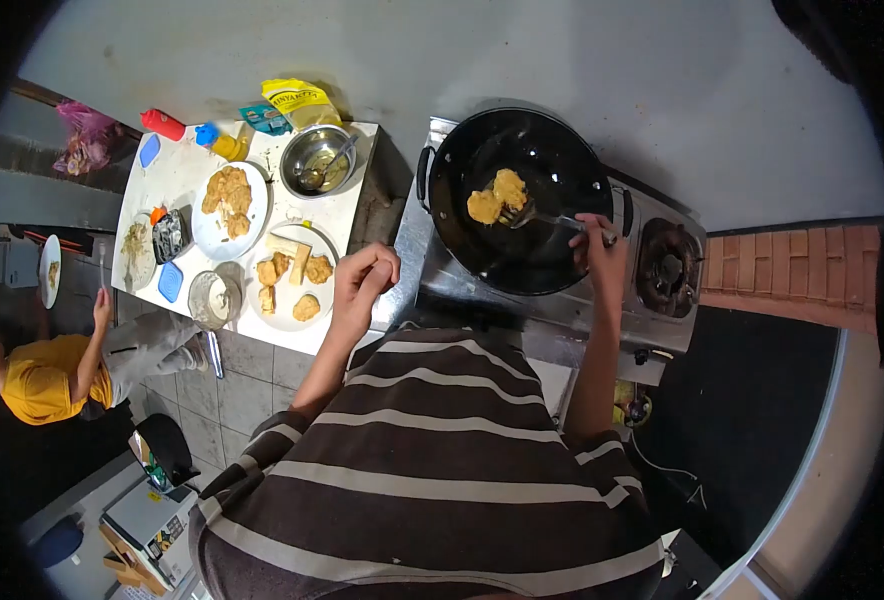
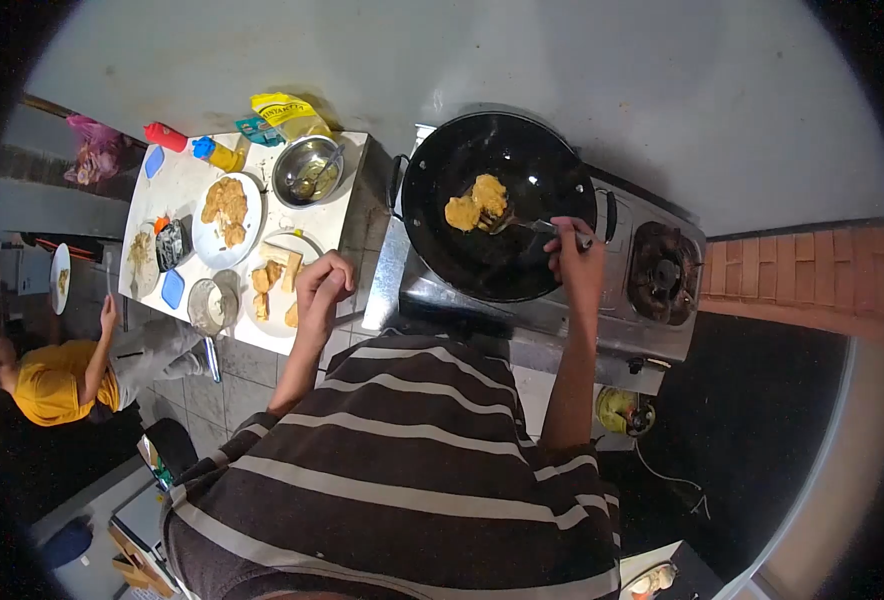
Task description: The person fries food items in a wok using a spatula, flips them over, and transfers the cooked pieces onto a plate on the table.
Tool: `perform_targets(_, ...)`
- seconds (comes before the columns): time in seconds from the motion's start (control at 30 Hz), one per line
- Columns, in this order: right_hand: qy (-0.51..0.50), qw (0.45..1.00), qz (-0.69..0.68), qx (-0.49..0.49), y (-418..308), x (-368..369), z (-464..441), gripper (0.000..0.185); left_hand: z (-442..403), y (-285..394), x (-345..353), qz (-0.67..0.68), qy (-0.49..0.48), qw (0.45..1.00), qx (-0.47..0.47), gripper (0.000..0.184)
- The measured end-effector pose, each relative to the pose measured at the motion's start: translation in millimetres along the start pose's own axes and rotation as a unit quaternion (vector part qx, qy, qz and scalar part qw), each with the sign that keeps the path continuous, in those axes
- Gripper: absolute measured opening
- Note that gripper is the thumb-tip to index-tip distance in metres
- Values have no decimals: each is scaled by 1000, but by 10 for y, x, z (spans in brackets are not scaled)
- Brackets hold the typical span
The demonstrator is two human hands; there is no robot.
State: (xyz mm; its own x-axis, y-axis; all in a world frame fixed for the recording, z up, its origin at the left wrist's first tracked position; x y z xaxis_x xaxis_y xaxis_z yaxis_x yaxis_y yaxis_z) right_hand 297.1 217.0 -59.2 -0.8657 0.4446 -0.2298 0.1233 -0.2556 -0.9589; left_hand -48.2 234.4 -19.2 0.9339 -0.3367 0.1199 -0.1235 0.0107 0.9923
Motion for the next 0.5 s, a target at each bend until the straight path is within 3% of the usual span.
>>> perform_targets(0.13, 21, 997, -73, 0, 161, 88, 95, 27, -78, -73, -67, 12, -18, 1000, -3, 24)
perform_targets(0.5, 24, 999, -22, -38, 13, 56, 493, 28, -215, -51, -191, 8, -35, 999, 12, 24)
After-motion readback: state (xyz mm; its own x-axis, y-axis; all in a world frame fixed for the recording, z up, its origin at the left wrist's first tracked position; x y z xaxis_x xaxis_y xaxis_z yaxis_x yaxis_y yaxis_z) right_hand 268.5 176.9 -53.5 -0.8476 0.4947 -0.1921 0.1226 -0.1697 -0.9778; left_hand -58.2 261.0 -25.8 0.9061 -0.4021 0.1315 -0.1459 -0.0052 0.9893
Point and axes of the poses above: each hand's wrist, its own z-axis away from the middle knuckle, its own x-axis out of the palm, y = z × x, the point moved 3 cm from there along -z, towards the middle knuckle, and after that the axes turned 4 degrees about -x, right-handed, at the moved point
